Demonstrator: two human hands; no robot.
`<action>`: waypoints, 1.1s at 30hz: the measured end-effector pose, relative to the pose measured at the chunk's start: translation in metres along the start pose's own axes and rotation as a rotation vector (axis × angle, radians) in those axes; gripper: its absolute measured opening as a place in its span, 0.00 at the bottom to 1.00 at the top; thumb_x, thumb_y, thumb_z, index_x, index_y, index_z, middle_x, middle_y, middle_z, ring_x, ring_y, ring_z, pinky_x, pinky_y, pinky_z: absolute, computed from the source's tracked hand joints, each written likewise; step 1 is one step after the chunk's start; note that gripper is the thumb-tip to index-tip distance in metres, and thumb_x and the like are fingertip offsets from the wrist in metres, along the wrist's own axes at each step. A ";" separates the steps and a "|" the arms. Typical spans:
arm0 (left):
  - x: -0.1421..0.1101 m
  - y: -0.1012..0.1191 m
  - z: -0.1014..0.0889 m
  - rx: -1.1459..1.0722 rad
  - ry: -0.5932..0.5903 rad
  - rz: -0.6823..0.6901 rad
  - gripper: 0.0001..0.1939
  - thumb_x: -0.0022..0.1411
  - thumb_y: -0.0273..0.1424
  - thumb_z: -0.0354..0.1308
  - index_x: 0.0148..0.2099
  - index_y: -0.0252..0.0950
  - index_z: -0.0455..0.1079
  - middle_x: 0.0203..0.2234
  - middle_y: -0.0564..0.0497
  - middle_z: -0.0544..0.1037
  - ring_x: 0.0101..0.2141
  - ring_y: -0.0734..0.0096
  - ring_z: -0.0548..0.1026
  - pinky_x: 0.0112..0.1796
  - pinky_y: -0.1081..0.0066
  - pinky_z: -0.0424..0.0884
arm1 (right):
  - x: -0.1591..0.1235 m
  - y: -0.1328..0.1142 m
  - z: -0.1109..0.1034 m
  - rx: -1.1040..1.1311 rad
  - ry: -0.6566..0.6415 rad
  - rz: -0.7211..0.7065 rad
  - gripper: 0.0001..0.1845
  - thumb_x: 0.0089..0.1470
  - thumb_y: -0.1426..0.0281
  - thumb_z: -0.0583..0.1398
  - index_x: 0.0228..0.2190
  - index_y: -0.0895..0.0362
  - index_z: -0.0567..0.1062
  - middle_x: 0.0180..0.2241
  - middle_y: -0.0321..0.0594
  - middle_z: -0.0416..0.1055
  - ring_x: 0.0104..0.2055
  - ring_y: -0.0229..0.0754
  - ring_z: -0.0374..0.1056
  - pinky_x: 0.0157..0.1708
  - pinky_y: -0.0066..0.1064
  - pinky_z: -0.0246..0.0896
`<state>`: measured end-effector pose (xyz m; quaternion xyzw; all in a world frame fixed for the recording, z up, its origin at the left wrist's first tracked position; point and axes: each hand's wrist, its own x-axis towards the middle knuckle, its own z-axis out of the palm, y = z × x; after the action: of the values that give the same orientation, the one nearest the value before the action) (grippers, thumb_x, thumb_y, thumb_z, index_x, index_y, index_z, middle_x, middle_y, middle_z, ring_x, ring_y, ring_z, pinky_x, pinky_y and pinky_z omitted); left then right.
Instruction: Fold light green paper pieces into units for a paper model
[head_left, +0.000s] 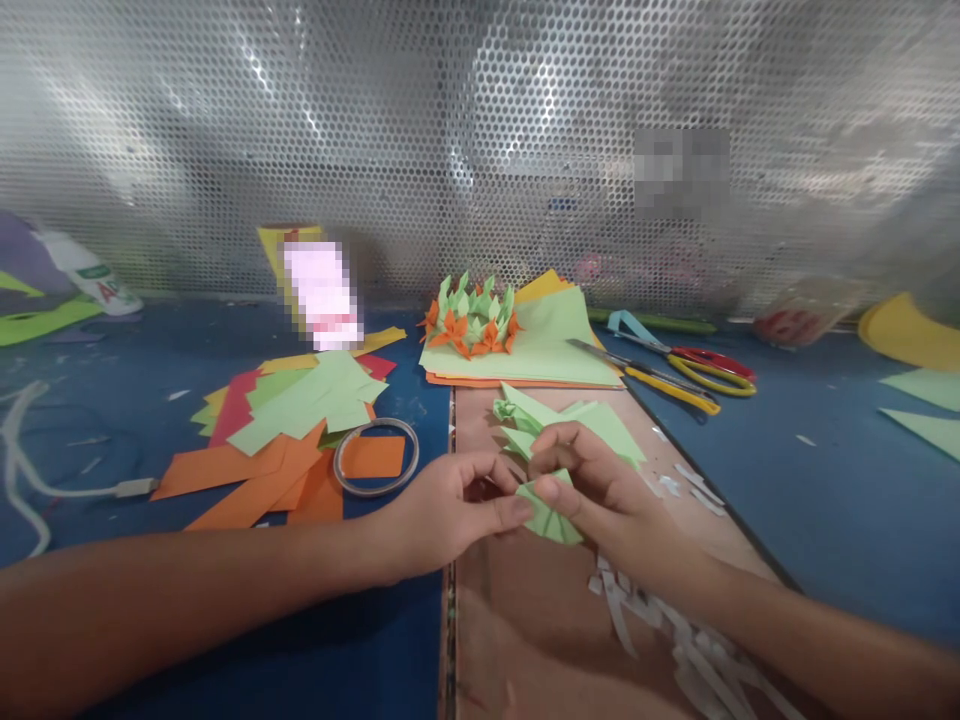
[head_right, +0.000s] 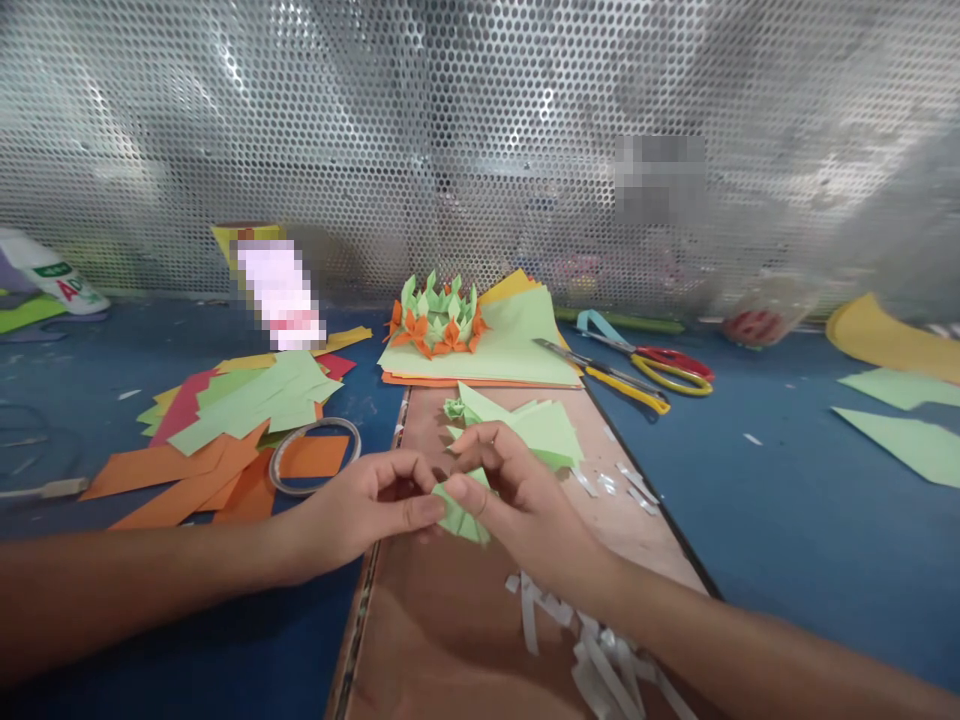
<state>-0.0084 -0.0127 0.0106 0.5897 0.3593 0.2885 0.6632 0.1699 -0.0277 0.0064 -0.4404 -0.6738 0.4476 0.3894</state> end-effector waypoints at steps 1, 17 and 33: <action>0.001 -0.001 -0.001 -0.013 0.008 -0.006 0.11 0.52 0.35 0.60 0.27 0.34 0.63 0.20 0.56 0.69 0.24 0.79 0.66 0.29 0.75 0.61 | 0.000 0.001 0.000 0.029 0.000 -0.027 0.13 0.54 0.59 0.56 0.38 0.52 0.61 0.29 0.34 0.62 0.26 0.35 0.59 0.24 0.25 0.57; 0.006 -0.004 -0.003 -0.360 0.123 -0.043 0.10 0.47 0.28 0.64 0.28 0.32 0.65 0.25 0.54 0.73 0.27 0.78 0.71 0.37 0.71 0.66 | 0.004 0.004 -0.010 -0.619 0.252 -0.518 0.07 0.48 0.71 0.62 0.33 0.51 0.76 0.32 0.39 0.66 0.36 0.42 0.64 0.35 0.35 0.61; 0.006 -0.004 -0.002 -0.319 0.066 -0.040 0.10 0.53 0.31 0.61 0.39 0.35 0.74 0.35 0.50 0.77 0.38 0.72 0.73 0.42 0.70 0.69 | -0.003 0.006 -0.005 -0.421 0.143 -0.332 0.03 0.54 0.74 0.55 0.31 0.54 0.67 0.29 0.37 0.68 0.33 0.39 0.66 0.33 0.30 0.62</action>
<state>-0.0068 -0.0067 0.0060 0.4599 0.3423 0.3480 0.7418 0.1770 -0.0278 0.0015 -0.4256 -0.7858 0.1955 0.4038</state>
